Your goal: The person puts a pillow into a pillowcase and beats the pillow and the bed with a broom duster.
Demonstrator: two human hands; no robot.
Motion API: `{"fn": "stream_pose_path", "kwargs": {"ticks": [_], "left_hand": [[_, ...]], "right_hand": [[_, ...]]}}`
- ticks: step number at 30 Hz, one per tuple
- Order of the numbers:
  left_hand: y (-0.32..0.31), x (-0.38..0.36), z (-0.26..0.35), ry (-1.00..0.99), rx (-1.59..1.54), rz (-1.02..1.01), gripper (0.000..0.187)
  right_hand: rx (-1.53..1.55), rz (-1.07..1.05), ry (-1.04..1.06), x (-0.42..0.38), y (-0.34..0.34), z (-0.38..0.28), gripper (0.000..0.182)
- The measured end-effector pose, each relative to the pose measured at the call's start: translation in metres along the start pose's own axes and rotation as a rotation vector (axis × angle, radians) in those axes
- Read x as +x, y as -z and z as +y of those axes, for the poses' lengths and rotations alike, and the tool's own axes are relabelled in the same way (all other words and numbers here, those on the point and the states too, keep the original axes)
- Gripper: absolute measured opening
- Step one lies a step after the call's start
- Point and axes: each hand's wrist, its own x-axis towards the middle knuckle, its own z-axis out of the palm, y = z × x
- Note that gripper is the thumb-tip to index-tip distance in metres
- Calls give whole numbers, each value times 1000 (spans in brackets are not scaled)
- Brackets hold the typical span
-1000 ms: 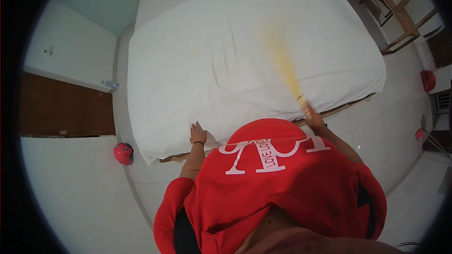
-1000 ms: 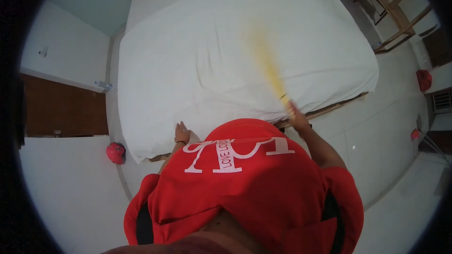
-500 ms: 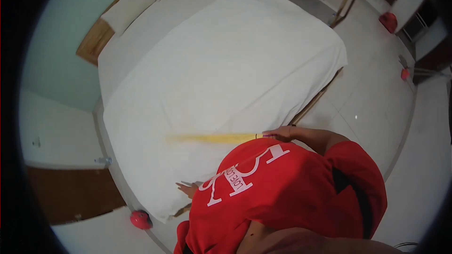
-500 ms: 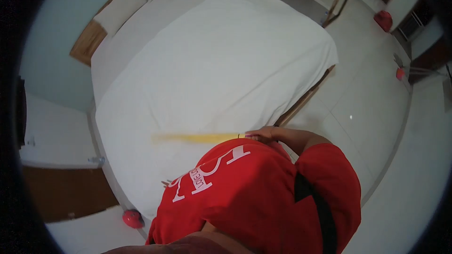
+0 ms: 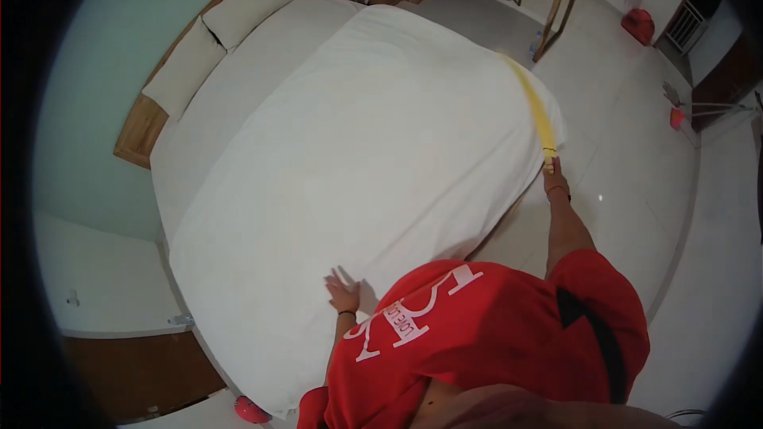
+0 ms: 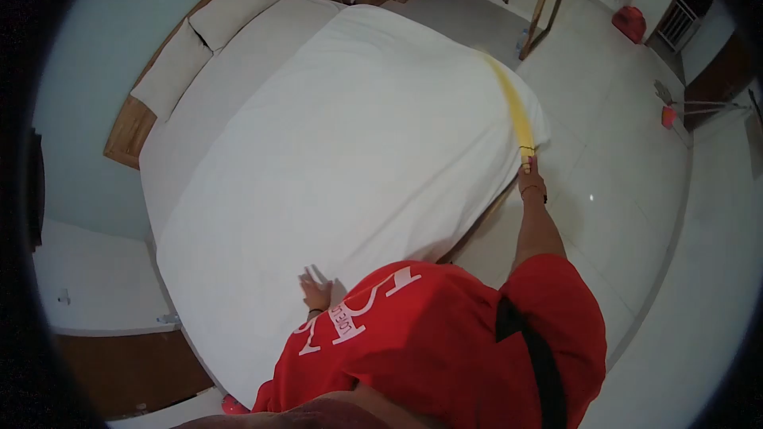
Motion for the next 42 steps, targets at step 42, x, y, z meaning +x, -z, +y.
{"fn": "stream_pose_path", "kwargs": {"ticks": [42], "left_hand": [[-16, -17, 86, 41, -180, -144, 75]], "right_hand": [[-139, -960, 981, -75, -124, -275, 69]]}}
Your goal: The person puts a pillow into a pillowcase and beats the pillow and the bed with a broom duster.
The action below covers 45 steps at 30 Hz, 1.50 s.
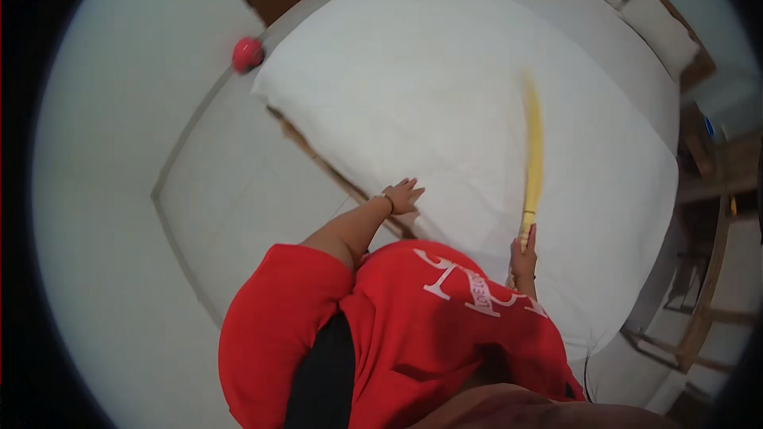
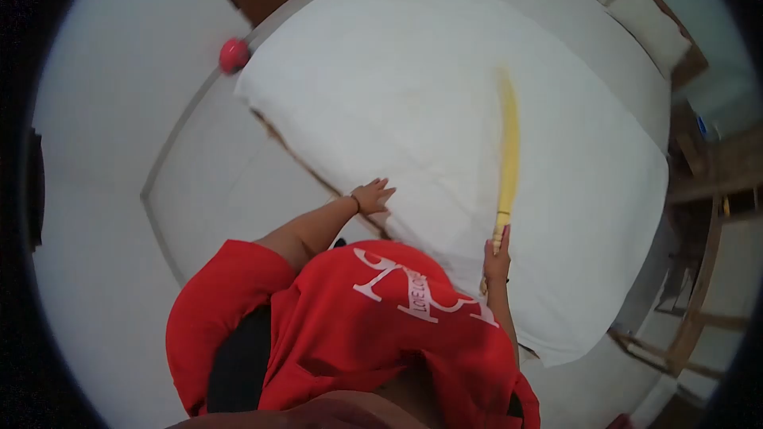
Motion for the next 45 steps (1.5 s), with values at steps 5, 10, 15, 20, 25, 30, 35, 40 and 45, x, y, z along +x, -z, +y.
{"fn": "stream_pose_path", "kwargs": {"ticks": [5, 10, 15, 20, 25, 30, 35, 40, 45], "left_hand": [[-17, -85, -8, 59, -317, 31, 68], [-58, -243, -24, 223, -501, 181, 64], [-36, -369, 19, 454, -644, 327, 64], [-28, -363, 5, 567, -837, 347, 63], [7, -350, 17, 548, -823, 322, 63], [-5, -327, -23, 511, -819, 463, 64], [-29, -316, -62, 597, -940, 496, 63], [-24, -288, -119, 747, -1101, 716, 55], [28, -255, -168, 752, -1034, 806, 56]], "right_hand": [[181, 176, 184, 16, -8, 16, 68], [275, 50, 51, -24, 5, -37, 74], [-364, -105, -113, 10, 42, -35, 90], [-506, -97, -270, 40, 53, -50, 95], [-453, -71, -340, 59, 73, -17, 95], [-531, -46, -396, 47, 92, -11, 86], [-935, 167, -456, 44, 86, -18, 81], [-658, 29, 150, 107, 23, -95, 56], [-521, -262, 455, 104, -87, -245, 40]]}}
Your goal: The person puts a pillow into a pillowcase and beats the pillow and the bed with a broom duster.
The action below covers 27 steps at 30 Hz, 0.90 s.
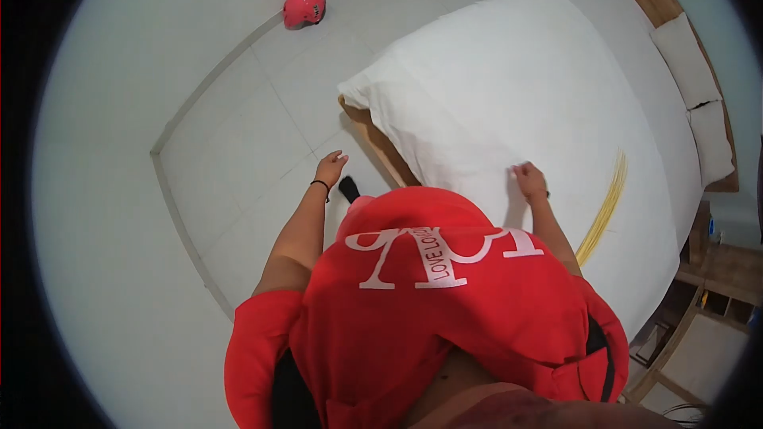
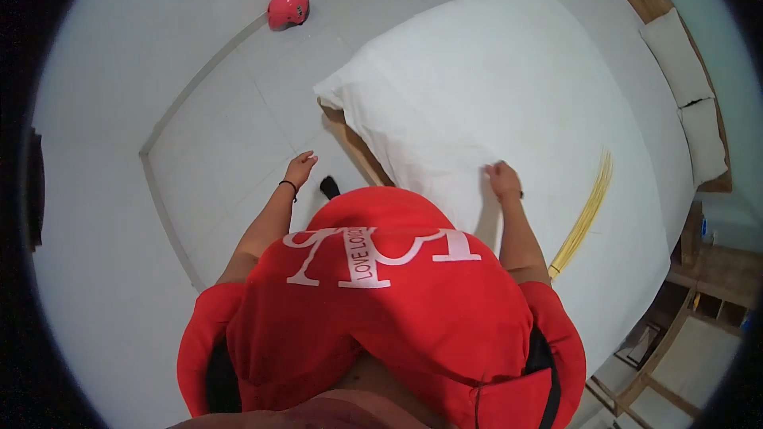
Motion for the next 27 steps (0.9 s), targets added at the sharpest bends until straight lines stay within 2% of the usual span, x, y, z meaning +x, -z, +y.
{"fn": "stream_pose_path", "kwargs": {"ticks": [1, 4, 6, 8, 9, 12, 13, 16, 19, 22, 25, 27], "left_hand": [[1, 20, 5, -66, 61, 42, 56], [15, 80, 44, -121, 97, 27, 57], [16, 139, 44, -181, 225, -80, 68], [8, 190, 59, -272, 350, -143, 76], [4, 200, 70, -230, 406, -193, 91], [-4, 207, 102, -282, 575, -255, 100], [-11, 211, 110, -220, 669, -298, 106], [-37, 229, 108, -250, 582, -264, 90], [-62, 272, 88, -181, 479, -659, 65], [-68, 294, 53, -265, 380, -740, 41], [-27, 284, 51, -29, -35, -942, 42], [-22, 292, 17, 160, -249, -1005, 46]], "right_hand": [[61, -66, 61, 10, -18, -20, 43], [-52, -323, 45, 9, -33, -114, 53], [-166, -441, 69, 17, -57, -162, 59], [-268, -413, 54, 20, -78, -191, 58], [-309, -407, 0, 24, -85, -198, 59], [-400, -430, -140, 32, -107, -206, 59], [-413, -448, -160, 37, -112, -202, 57], [-390, -546, -167, 61, -131, -169, 50], [-332, -552, -189, 64, -134, -162, 42], [-275, -539, -235, 58, -137, -165, 36], [-240, -544, -294, 59, -136, -172, 35], [-239, -543, -333, 58, -142, -167, 35]]}}
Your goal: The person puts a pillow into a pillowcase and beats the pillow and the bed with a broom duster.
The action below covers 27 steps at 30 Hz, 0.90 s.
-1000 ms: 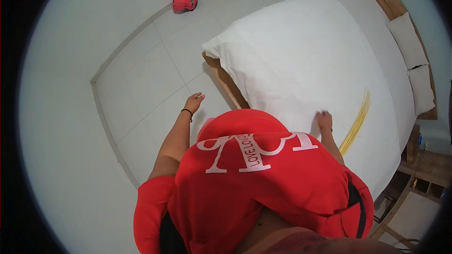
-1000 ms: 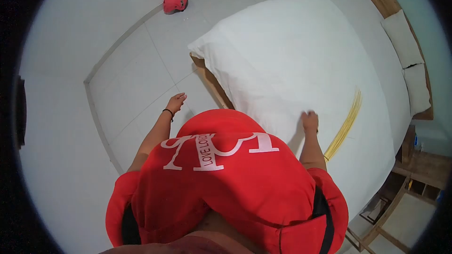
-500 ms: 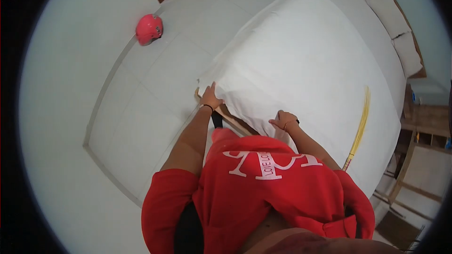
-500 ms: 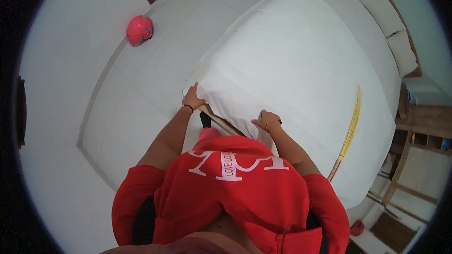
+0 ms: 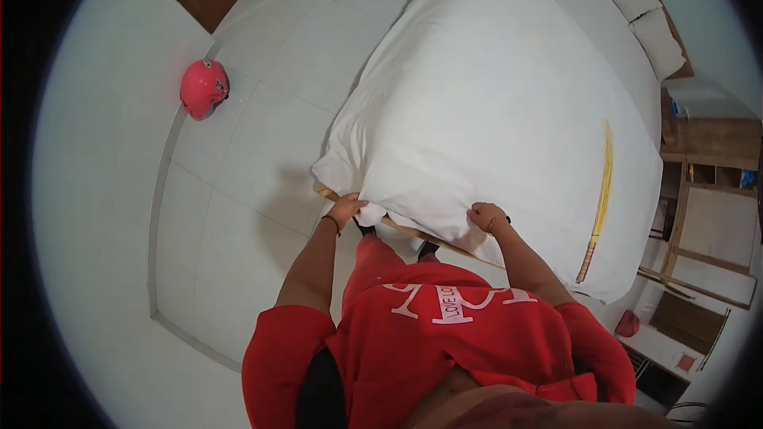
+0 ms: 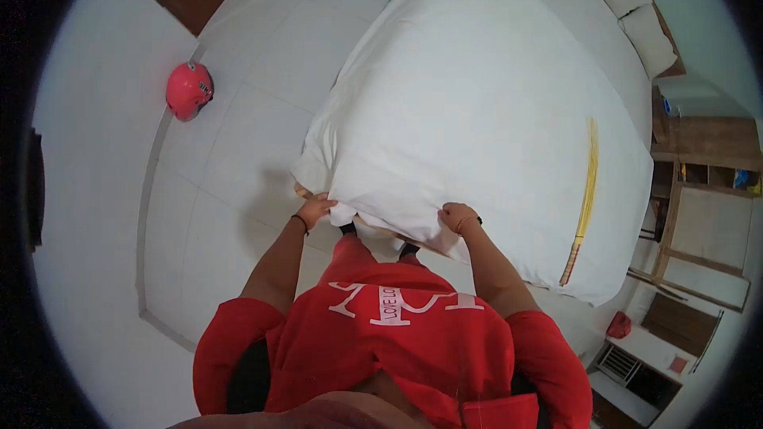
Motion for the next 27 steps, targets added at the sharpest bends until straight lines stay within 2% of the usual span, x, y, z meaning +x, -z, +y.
{"fn": "stream_pose_path", "kwargs": {"ticks": [1, 4, 7, 8, 11, 13, 15, 17, 18, 20, 21, 23, 24, 26, 27], "left_hand": [[9, 8, -9, 30, -129, -34, 49], [15, 36, -14, 96, -203, 229, 61], [11, 63, 32, 168, -194, 790, 66], [-7, 59, 57, 264, 82, 930, 69], [39, 141, -18, 173, 114, 115, 64], [28, 114, 37, 331, -150, -4, 59], [16, 80, 77, 435, -163, -26, 56], [22, 66, 93, 483, 85, 31, 54], [27, 65, 87, 460, 97, 124, 54], [42, 81, 54, 398, 129, 286, 56], [67, 108, 9, 285, 338, 327, 58], [95, 131, -21, 75, 69, 376, 58], [96, 138, -10, 9, -404, 374, 56], [48, 97, 55, -78, 28, 714, 70], [38, 88, 76, -120, 205, 771, 73]], "right_hand": [[-4, 3, -16, -1, 2, -2, 35], [-33, 2, -58, -2, 5, -3, 34], [-14, -3, -73, 9, -3, -9, 34], [-16, -3, -81, 9, -2, -10, 34], [-15, -7, -100, 20, -1, -24, 35], [-12, -8, -104, 33, 16, -40, 35], [-4, 3, -90, 37, 18, -39, 36], [4, 29, -69, 45, 18, -42, 36], [4, 46, -61, 49, 14, -41, 37], [21, 99, -45, 51, 11, -37, 37], [54, 121, -32, 50, 7, -36, 36], [120, 172, -15, 48, 3, -34, 36], [192, 206, -3, 45, 4, -36, 35], [328, 293, 26, 34, 2, -34, 32], [381, 308, 11, 25, 3, -31, 31]]}}
